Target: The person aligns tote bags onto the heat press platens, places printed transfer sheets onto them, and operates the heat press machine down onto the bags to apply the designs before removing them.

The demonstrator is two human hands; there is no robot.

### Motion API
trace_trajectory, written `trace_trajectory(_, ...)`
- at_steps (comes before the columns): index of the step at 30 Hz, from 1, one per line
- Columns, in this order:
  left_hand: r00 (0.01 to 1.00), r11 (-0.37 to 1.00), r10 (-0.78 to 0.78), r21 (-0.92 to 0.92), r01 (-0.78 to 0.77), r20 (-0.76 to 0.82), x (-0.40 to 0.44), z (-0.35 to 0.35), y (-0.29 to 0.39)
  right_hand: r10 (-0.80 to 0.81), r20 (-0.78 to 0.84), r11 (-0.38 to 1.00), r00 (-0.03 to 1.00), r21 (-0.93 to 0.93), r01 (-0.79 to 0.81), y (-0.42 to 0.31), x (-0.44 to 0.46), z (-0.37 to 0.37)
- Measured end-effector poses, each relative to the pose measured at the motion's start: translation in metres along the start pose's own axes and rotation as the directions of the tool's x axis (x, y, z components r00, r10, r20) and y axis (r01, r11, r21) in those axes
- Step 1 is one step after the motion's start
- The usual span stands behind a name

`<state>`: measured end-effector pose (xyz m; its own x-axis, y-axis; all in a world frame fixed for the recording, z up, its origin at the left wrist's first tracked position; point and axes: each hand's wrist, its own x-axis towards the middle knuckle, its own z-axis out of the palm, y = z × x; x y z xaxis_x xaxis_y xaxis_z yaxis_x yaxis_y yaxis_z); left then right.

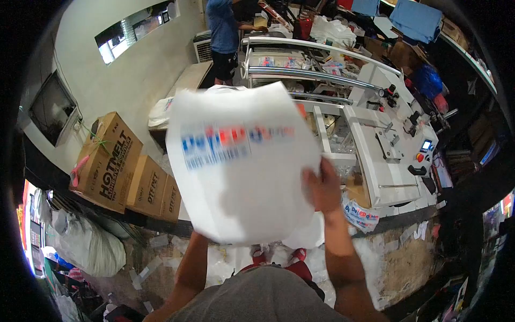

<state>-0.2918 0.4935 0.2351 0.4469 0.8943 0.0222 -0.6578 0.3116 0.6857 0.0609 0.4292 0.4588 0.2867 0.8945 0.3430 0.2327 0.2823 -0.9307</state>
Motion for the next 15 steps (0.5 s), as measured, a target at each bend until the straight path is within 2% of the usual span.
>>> trace_trajectory(1,1.000,1.000,-0.001,0.001,0.001,-0.003,-0.005,0.010,0.009,0.132,-0.038,0.964,0.990,-0.226,-0.138,0.029,-0.031,0.002)
trace_trajectory(2,0.996,0.999,-0.028,-0.026,0.026,-0.088,-0.006,0.020,0.017,0.235,-0.015,0.958,0.972,-0.164,-0.234,0.070,-0.059,0.007)
trace_trajectory(3,0.983,0.997,-0.060,-0.055,0.051,-0.173,-0.008,0.027,0.022,0.378,0.024,0.926,0.926,0.002,-0.378,0.081,-0.085,0.016)
trace_trajectory(4,0.961,0.993,-0.099,-0.085,0.080,-0.258,-0.011,0.029,0.024,0.439,0.017,0.897,0.898,-0.054,-0.438,0.110,-0.106,0.019)
trace_trajectory(5,0.934,0.973,-0.215,-0.147,0.179,-0.285,-0.012,0.007,0.016,0.528,0.036,0.843,0.849,0.099,-0.529,0.134,-0.122,0.022)
trace_trajectory(6,0.916,0.955,-0.269,-0.205,0.214,-0.299,-0.012,-0.014,0.007,0.530,0.032,0.841,0.847,0.103,-0.530,0.151,-0.128,0.024)
trace_trajectory(8,0.885,0.947,-0.315,-0.179,0.268,-0.343,-0.015,-0.011,0.009,0.445,-0.022,0.890,0.895,-0.094,-0.445,0.163,-0.135,0.028)
trace_trajectory(9,0.884,0.946,-0.319,-0.178,0.272,-0.343,-0.015,-0.010,0.007,0.514,-0.085,0.839,0.854,-0.160,-0.521,0.161,-0.132,0.031)
trace_trajectory(11,0.845,0.953,-0.272,-0.006,0.303,-0.461,-0.010,-0.005,0.000,0.477,-0.102,0.860,0.873,-0.149,-0.488,0.156,-0.120,0.034)
trace_trajectory(12,0.845,0.953,-0.272,-0.005,0.304,-0.461,-0.009,0.006,0.003,0.438,-0.117,0.881,0.891,-0.140,-0.451,0.154,-0.112,0.035)
trace_trajectory(14,0.841,0.900,-0.187,0.254,0.354,-0.508,-0.008,0.023,0.008,0.418,-0.116,0.898,0.901,-0.097,-0.429,0.173,-0.090,0.036)
trace_trajectory(15,0.851,0.933,-0.176,0.191,0.305,-0.495,-0.006,0.021,0.005,0.396,-0.116,0.913,0.911,-0.055,-0.404,0.176,-0.079,0.037)
